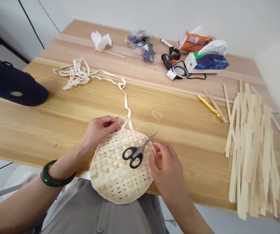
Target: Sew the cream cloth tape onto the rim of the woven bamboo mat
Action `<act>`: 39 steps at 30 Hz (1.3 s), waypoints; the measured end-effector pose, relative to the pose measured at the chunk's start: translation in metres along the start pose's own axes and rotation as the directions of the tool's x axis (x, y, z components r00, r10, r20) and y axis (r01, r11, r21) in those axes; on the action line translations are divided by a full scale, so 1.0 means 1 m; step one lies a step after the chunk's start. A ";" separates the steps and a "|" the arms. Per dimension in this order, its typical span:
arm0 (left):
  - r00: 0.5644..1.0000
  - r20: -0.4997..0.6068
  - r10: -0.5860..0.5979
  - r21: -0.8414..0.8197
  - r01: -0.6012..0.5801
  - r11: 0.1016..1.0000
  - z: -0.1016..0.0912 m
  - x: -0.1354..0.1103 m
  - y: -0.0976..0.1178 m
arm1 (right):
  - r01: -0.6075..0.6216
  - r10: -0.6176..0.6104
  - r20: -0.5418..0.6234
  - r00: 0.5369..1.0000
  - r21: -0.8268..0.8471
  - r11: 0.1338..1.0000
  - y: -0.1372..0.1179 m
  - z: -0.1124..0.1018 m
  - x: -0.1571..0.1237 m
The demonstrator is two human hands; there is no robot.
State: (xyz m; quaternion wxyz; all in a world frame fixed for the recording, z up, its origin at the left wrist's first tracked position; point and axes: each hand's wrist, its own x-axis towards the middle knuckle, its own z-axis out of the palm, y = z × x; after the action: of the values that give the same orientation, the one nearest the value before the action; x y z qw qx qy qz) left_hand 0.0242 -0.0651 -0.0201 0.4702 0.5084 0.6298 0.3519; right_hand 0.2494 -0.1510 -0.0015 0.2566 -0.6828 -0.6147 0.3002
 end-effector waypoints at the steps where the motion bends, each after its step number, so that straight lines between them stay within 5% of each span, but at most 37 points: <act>1: 1.000 -0.004 0.002 -0.011 -0.002 1.000 0.001 0.000 -0.001 | 0.093 -0.102 -0.042 0.994 -0.173 0.981 -0.004 0.002 -0.003; 3: 1.000 -0.015 0.003 -0.037 -0.003 0.999 0.002 0.000 -0.003 | 0.239 -0.273 -0.024 0.962 -0.414 0.878 -0.014 0.012 -0.009; 6: 0.999 -0.048 0.006 -0.062 -0.009 0.998 0.003 0.000 -0.006 | 0.355 -0.374 0.089 0.923 -0.572 0.740 -0.028 0.032 -0.015; 9: 0.996 -0.084 0.011 -0.087 -0.018 0.996 0.004 0.000 -0.009 | 0.406 -0.375 0.183 0.909 -0.598 0.691 -0.033 0.040 -0.017; 14: 0.996 -0.088 0.019 -0.121 -0.029 0.992 0.003 0.000 -0.014 | 0.504 -0.453 0.237 0.859 -0.543 0.672 -0.019 0.023 -0.020; 21: 0.997 -0.078 0.021 -0.124 -0.030 0.992 0.001 -0.003 -0.011 | 0.324 -0.389 0.030 0.921 -0.614 0.720 0.002 0.017 -0.035; 34: 0.996 -0.093 0.012 -0.128 -0.024 0.991 0.001 -0.004 -0.009 | 0.385 -0.386 0.130 0.913 -0.583 0.715 0.034 0.004 -0.051; 39: 0.995 -0.101 0.018 -0.115 -0.030 0.993 0.002 -0.005 -0.004 | 0.393 -0.381 0.171 0.908 -0.662 0.638 0.040 -0.003 -0.053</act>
State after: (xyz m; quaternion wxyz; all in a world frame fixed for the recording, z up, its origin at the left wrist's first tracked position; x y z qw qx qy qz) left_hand 0.0251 -0.0709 -0.0235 0.4625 0.4694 0.6248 0.4187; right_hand 0.2754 -0.2083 -0.0237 0.0407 -0.5786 -0.8146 -0.0040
